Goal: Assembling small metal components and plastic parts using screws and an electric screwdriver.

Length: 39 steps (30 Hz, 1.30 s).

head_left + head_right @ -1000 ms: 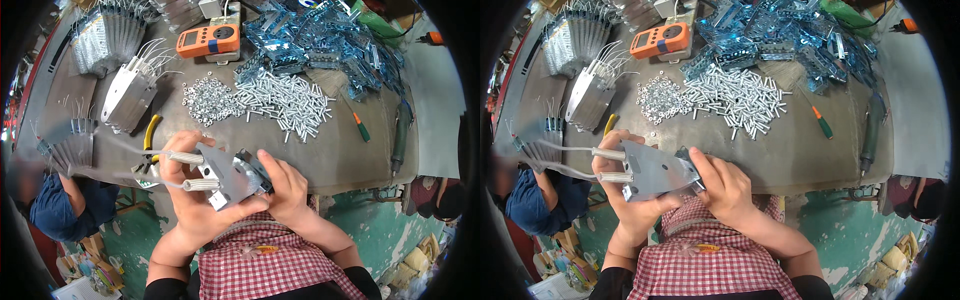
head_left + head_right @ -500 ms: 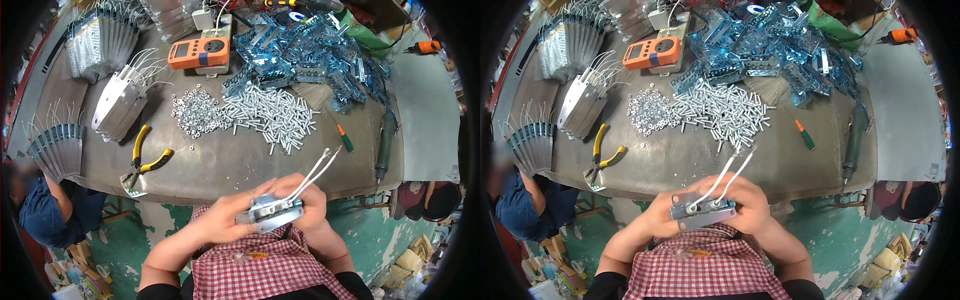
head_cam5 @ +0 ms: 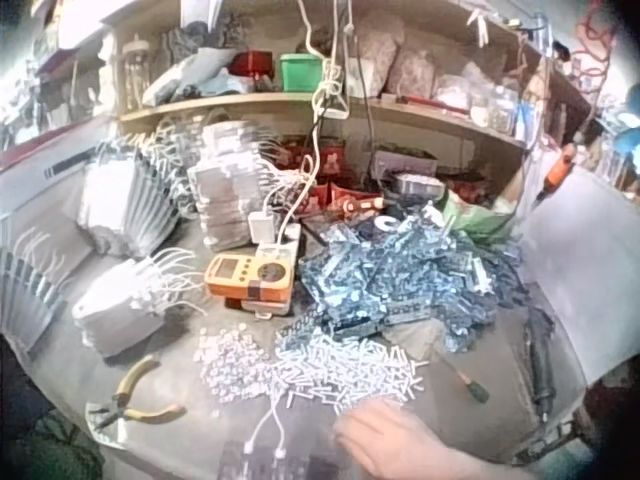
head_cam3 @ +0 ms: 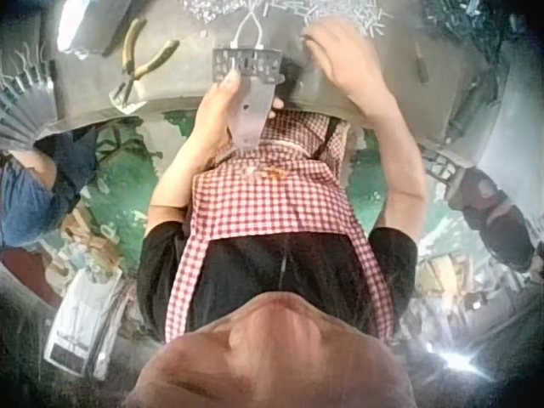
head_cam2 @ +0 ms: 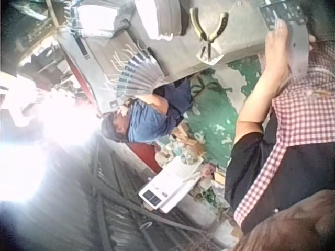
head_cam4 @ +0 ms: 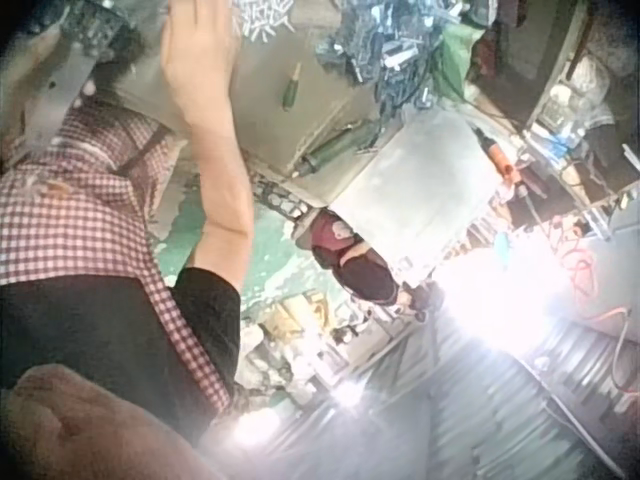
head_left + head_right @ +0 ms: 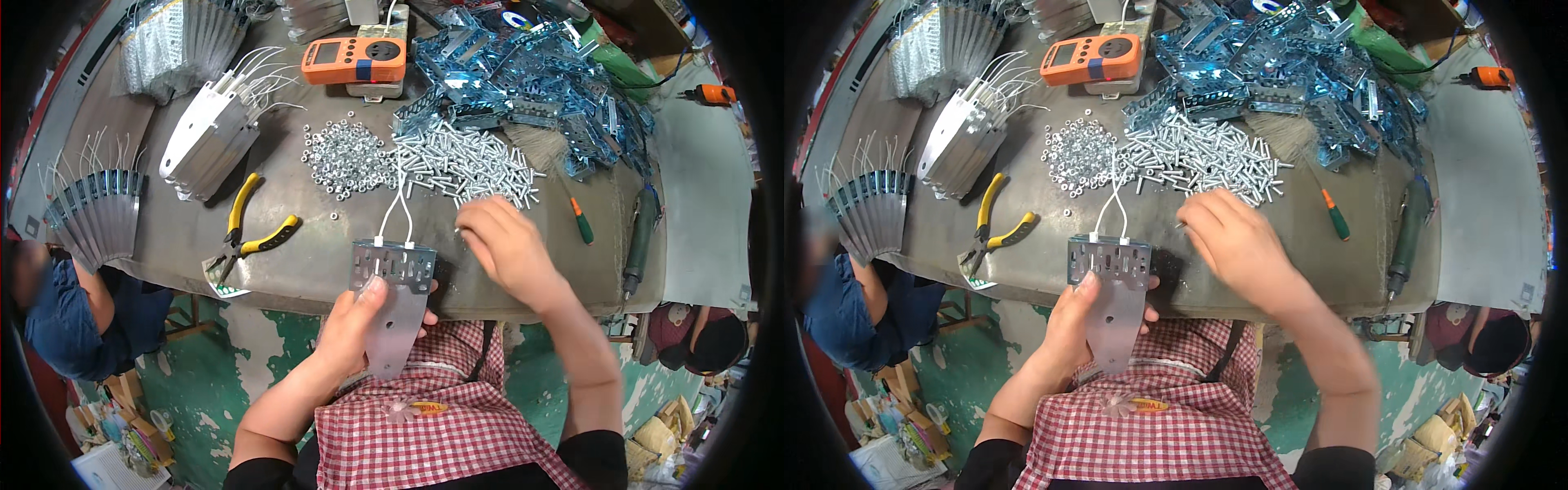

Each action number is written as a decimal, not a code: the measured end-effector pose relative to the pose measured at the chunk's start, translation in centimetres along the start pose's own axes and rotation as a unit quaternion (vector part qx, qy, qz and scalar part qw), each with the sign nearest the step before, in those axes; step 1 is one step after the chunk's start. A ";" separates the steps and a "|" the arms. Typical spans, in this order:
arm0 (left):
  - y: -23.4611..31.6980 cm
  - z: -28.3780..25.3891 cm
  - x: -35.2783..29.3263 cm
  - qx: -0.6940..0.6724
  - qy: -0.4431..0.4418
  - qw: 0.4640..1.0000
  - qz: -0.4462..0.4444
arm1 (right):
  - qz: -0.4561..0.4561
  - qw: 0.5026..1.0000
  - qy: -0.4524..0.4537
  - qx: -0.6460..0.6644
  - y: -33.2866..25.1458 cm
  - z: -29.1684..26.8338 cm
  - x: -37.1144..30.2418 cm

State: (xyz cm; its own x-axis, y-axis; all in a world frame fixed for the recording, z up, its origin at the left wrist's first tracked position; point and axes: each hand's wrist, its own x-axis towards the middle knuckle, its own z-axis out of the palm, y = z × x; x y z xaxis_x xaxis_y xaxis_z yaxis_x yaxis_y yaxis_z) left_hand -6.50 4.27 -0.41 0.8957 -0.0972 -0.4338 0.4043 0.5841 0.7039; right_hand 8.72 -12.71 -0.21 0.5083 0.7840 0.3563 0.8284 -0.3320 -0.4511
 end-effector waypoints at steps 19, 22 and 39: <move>-0.4 0.9 0.1 -0.045 -0.006 0.999 -0.018 | -0.064 0.976 0.195 0.072 -2.8 1.8 -0.4; -0.4 0.9 0.2 -0.040 0.019 0.999 -0.005 | 0.022 0.971 0.189 0.148 -4.5 0.5 -1.5; -0.3 -1.2 -1.2 0.167 0.017 0.980 0.107 | 0.299 0.863 -0.089 0.398 -3.7 2.1 0.1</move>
State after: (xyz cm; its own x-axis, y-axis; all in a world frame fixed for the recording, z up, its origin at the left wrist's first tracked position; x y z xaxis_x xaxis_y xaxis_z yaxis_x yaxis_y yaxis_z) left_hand -7.88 5.19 -0.77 0.9620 0.0292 -0.2714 0.2515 0.2918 0.9228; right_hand 5.18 -10.28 -0.21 0.6859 0.6891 -0.2339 -0.0300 -0.2943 -0.9552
